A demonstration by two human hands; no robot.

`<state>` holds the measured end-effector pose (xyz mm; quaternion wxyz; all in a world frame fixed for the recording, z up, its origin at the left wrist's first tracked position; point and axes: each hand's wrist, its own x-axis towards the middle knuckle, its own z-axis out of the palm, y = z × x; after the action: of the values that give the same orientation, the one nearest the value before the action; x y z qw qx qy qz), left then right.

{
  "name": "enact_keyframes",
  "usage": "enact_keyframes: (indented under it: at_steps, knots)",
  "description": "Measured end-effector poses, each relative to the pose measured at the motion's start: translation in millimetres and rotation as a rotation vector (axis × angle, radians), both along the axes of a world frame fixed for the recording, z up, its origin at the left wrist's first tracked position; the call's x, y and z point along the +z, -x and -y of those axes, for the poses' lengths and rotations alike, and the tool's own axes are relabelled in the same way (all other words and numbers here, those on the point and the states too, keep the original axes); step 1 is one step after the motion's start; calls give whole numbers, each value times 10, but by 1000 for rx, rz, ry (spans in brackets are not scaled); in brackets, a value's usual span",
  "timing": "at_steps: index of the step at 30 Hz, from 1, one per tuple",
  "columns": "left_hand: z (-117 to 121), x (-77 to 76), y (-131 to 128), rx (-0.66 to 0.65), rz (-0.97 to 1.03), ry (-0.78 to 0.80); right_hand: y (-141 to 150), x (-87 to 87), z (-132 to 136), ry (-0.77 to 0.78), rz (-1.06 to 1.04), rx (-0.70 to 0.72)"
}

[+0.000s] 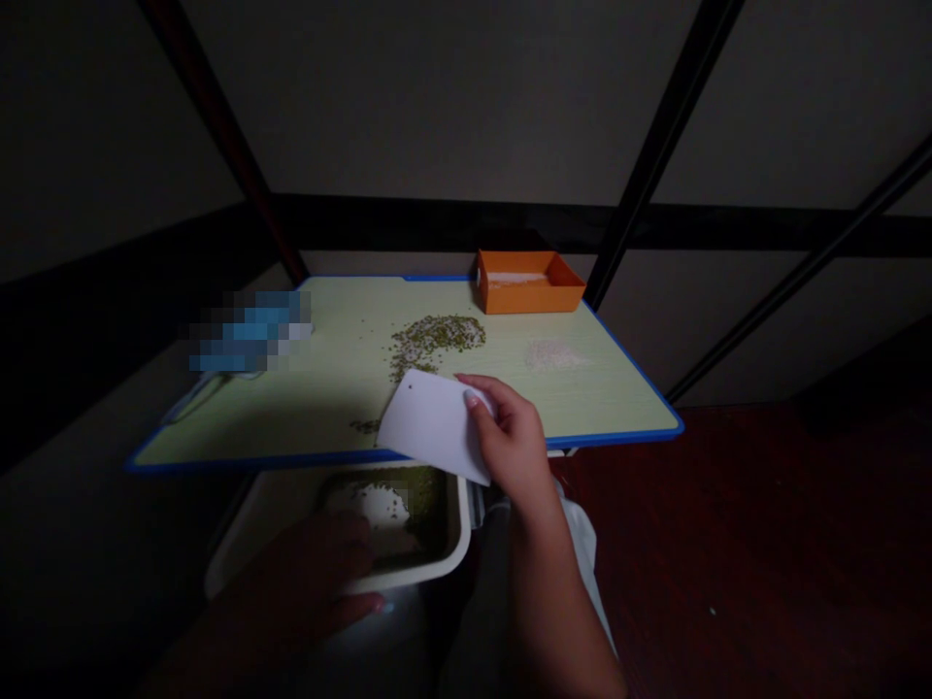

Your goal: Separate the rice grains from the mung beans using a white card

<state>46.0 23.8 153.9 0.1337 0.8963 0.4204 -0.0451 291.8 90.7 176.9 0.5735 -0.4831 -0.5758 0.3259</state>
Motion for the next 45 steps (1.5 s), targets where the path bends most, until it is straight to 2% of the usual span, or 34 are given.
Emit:
enact_keyframes:
  at_steps: [8,15,17,24,28,35,41,45]
  knots:
    - [3,-50,30,5,10,-21,32,13,25,-16,-20,54]
    - [5,-135,56,4,18,-40,-98,43,125,-51,-3,-200]
    - [5,-144,52,6,18,-50,-77,57,172,-45,6,-221]
    - [-11,-77,18,17,-10,-38,145,11,171,-97,100,-83]
    - [-9,-36,11,14,-34,-24,186,-30,118,-106,120,-75]
    - [-2,-103,30,14,-24,-28,21,-46,66,-84,55,-141]
    - [11,-202,70,8,12,-45,-195,-19,71,-81,-51,-264]
    - [0,-227,88,13,22,-65,-264,-19,85,-92,-41,-326]
